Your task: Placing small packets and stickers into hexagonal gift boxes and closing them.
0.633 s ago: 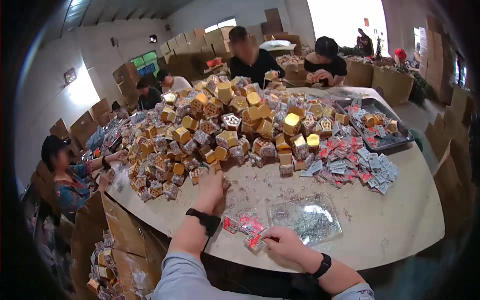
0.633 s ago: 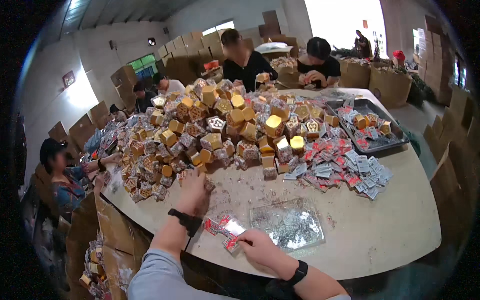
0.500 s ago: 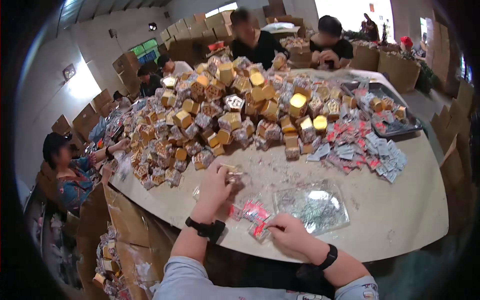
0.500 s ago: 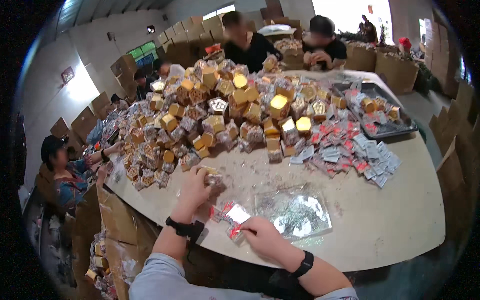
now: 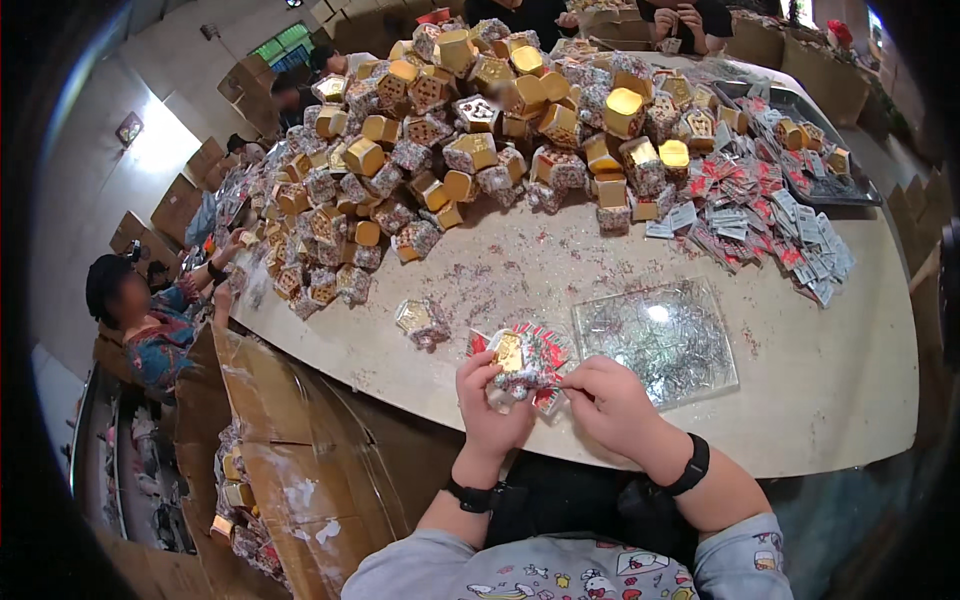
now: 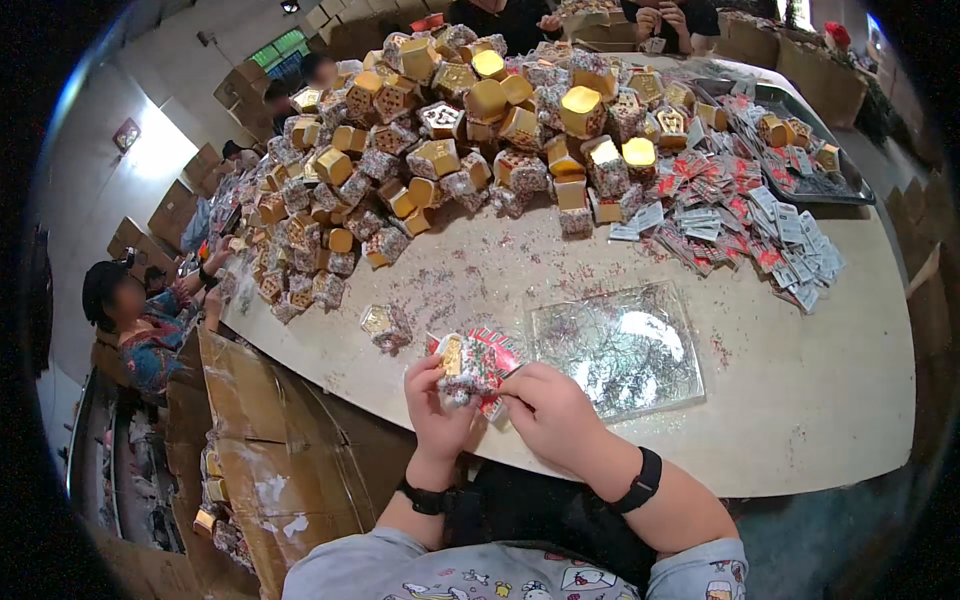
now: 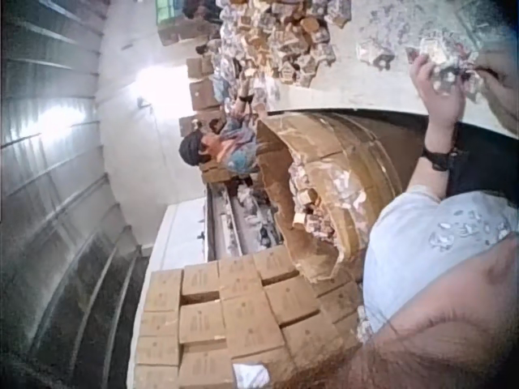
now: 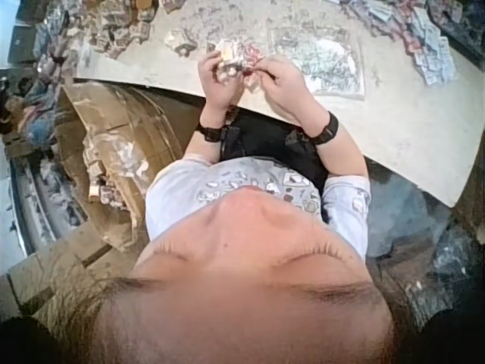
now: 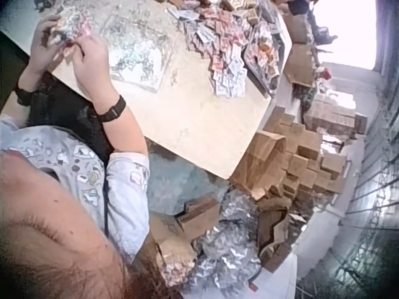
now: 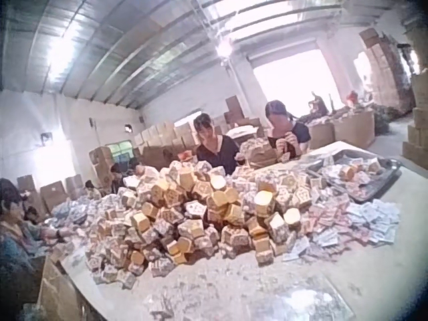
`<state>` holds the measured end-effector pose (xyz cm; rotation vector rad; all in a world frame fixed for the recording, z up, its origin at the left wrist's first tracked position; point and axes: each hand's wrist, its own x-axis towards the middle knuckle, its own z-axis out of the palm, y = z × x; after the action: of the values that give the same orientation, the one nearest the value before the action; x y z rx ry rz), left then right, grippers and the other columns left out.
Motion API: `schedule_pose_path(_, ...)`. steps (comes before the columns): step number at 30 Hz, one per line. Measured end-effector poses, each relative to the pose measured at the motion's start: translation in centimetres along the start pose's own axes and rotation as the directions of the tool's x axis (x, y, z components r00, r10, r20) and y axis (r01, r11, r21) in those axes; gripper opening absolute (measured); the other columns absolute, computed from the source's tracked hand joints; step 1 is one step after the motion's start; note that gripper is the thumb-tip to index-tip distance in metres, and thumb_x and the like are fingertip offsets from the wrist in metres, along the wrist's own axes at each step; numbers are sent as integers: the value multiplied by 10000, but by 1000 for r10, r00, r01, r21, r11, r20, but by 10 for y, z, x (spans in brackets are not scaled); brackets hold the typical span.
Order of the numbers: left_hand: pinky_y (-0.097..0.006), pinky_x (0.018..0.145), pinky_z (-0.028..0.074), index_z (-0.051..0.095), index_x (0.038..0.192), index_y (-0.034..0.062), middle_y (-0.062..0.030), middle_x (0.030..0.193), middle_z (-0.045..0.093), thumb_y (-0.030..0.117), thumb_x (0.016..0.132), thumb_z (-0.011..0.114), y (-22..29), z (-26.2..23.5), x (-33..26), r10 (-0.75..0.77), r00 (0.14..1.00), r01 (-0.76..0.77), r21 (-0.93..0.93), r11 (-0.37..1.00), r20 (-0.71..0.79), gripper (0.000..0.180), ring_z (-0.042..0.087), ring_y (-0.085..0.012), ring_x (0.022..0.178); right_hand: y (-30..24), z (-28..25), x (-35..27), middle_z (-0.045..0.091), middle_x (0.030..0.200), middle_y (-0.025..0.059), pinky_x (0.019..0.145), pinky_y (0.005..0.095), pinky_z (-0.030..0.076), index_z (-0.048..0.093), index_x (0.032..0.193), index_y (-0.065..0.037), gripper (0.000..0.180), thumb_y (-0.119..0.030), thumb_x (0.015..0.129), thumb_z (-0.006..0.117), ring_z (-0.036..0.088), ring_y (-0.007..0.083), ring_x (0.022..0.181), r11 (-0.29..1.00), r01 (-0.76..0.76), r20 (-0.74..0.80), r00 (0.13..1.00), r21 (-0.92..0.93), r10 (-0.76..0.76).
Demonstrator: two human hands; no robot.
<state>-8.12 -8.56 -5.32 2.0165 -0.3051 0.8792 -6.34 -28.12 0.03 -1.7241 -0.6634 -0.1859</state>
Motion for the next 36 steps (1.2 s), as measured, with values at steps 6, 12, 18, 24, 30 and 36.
schedule_pose_path(6, -425, 897, 435, 470, 1090, 89, -177, 1160, 487, 44, 609, 790, 6, 0, 1, 81, 997, -80, 117, 990, -2, 579, 513, -343, 1049, 3, 1, -1, 603, 819, 141, 624, 349, 481, 655, 892, 6, 143, 24, 751, 638, 597, 286, 710, 998, 43, -56, 997, -35, -44)
schedule_pose_path(12, -425, 891, 444, 480, 1084, 92, -176, 1163, 490, 51, 592, 808, 11, 0, 2, 123, 992, -116, 188, 975, -25, 592, 517, -349, 1046, 4, 2, -1, 598, 821, 146, 628, 359, 486, 649, 899, 6, 145, 14, 756, 631, 599, 303, 723, 999, 29, -64, 997, -44, -32)
schedule_pose_path(18, -407, 909, 437, 468, 1111, 99, -162, 1168, 466, 69, 622, 816, 16, 1, -6, 223, 975, -206, 284, 936, -28, 600, 498, -321, 1074, 2, 4, -4, 605, 839, 150, 655, 385, 493, 646, 906, 0, 142, -12, 766, 623, 603, 326, 760, 997, -4, -49, 999, -75, 0)
schedule_pose_path(24, -414, 886, 451, 487, 1104, 80, -182, 1165, 481, 55, 636, 790, 18, 4, -4, 154, 987, -131, 290, 948, -55, 558, 512, -341, 1062, 5, 9, -5, 620, 819, 138, 662, 363, 491, 670, 945, -14, 165, -37, 785, 641, 611, 295, 748, 997, -59, -52, 997, -49, 57)
schedule_pose_path(30, -418, 884, 444, 492, 1106, 73, -182, 1164, 497, 51, 622, 789, 6, 3, -2, 68, 997, -61, 158, 985, -37, 568, 522, -345, 1045, 5, 6, -2, 637, 798, 142, 663, 327, 493, 691, 970, -34, 183, -49, 789, 668, 622, 263, 728, 989, -148, 14, 989, 29, 148)
schedule_pose_path(36, -421, 882, 440, 493, 1106, 74, -174, 1158, 503, 54, 619, 799, 6, 1, 0, 80, 997, -78, 121, 990, -6, 576, 529, -340, 1035, 3, 4, -2, 642, 824, 151, 670, 340, 493, 684, 961, -23, 164, -65, 805, 656, 622, 280, 739, 987, -158, 42, 987, 28, 157)
